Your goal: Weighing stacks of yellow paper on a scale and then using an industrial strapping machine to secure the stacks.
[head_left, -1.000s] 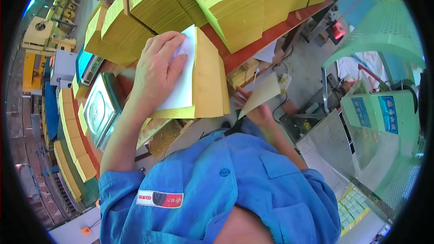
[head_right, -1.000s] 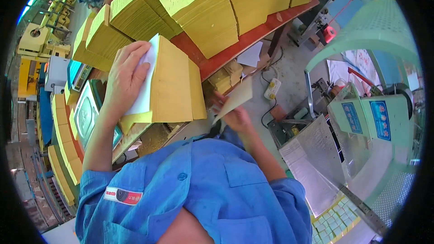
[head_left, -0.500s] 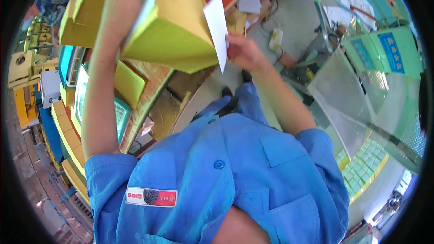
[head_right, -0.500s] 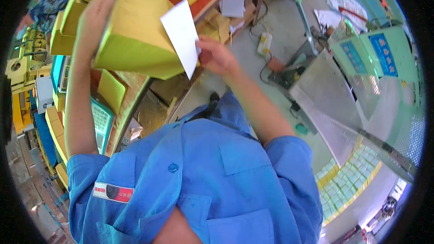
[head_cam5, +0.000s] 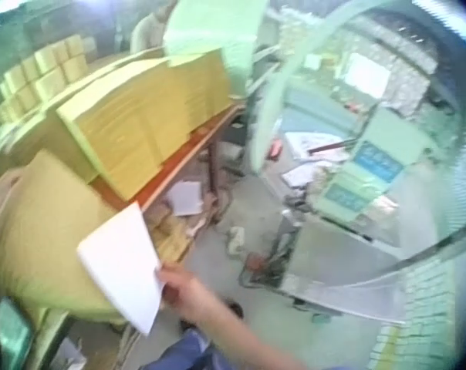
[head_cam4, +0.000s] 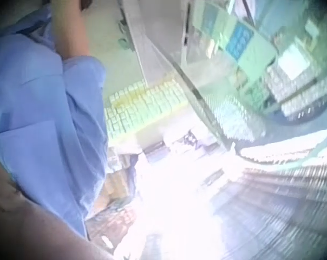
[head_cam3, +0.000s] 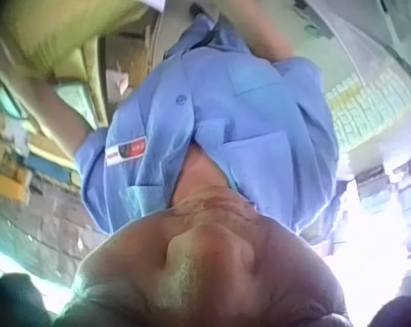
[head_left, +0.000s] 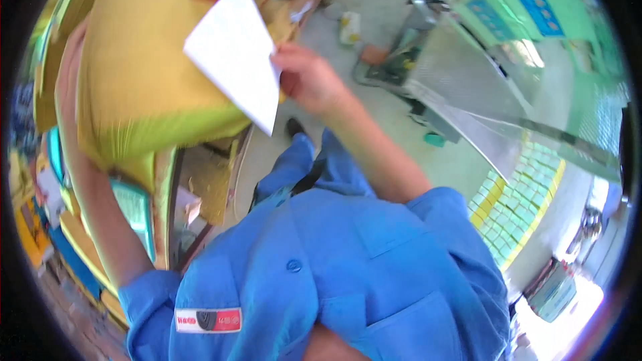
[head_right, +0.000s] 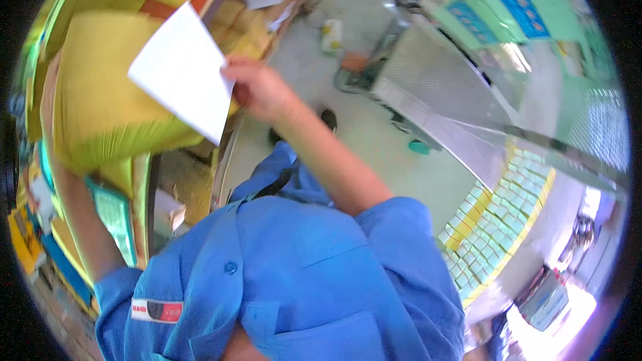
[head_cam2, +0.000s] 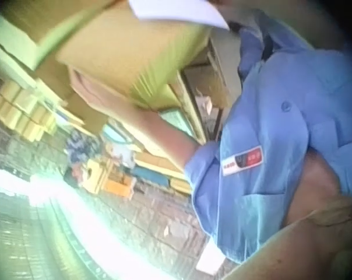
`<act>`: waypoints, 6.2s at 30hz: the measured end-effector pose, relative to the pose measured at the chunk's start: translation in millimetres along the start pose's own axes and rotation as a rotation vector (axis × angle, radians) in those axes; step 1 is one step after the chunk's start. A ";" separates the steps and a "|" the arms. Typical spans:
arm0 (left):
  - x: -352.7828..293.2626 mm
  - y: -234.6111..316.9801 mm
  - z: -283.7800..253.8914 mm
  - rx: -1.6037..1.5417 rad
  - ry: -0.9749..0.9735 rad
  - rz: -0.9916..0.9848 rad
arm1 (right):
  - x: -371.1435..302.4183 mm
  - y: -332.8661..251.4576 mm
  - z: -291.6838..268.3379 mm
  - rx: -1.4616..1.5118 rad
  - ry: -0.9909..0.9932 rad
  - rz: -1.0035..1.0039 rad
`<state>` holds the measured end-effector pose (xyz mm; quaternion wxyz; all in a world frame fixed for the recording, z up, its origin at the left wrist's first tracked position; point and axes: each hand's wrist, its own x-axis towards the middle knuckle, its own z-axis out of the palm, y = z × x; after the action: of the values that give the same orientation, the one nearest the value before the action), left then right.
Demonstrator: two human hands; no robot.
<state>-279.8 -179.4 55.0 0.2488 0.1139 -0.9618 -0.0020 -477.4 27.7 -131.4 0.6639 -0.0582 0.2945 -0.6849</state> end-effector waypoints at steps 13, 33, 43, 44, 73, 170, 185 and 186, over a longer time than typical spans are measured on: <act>75.6 376.1 232.0 -1.211 0.169 -0.550 | -359.5 -200.4 -211.1 -0.313 0.556 -0.344; 98.5 490.1 393.6 -1.498 -0.224 -0.804 | -474.9 -248.7 -421.6 0.566 0.445 -0.486; 120.1 482.3 351.9 -0.896 -0.432 -0.464 | -476.6 -244.0 -442.3 0.270 0.713 -0.107; 114.1 478.1 352.9 -0.895 -0.436 -0.461 | -475.4 -244.5 -439.2 0.091 0.753 -0.079; 120.5 484.2 337.9 -1.375 -0.567 -0.874 | -467.3 -260.3 -385.2 -0.771 0.918 -0.397; 211.6 548.6 356.8 -1.167 -0.679 -0.229 | -351.4 -342.1 -257.3 -2.061 0.652 -0.699; 186.9 553.7 364.1 -1.011 -0.456 -0.114 | -352.0 -341.4 -261.6 -2.052 0.634 -0.725; 197.9 551.3 355.3 -1.047 -0.547 -0.175 | -353.1 -341.8 -262.3 -2.058 0.666 -0.714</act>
<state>-738.5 295.3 -128.4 0.0140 0.0503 -0.8492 -0.5254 -860.6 427.7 -72.2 -0.0432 -0.4713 0.8448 -0.2495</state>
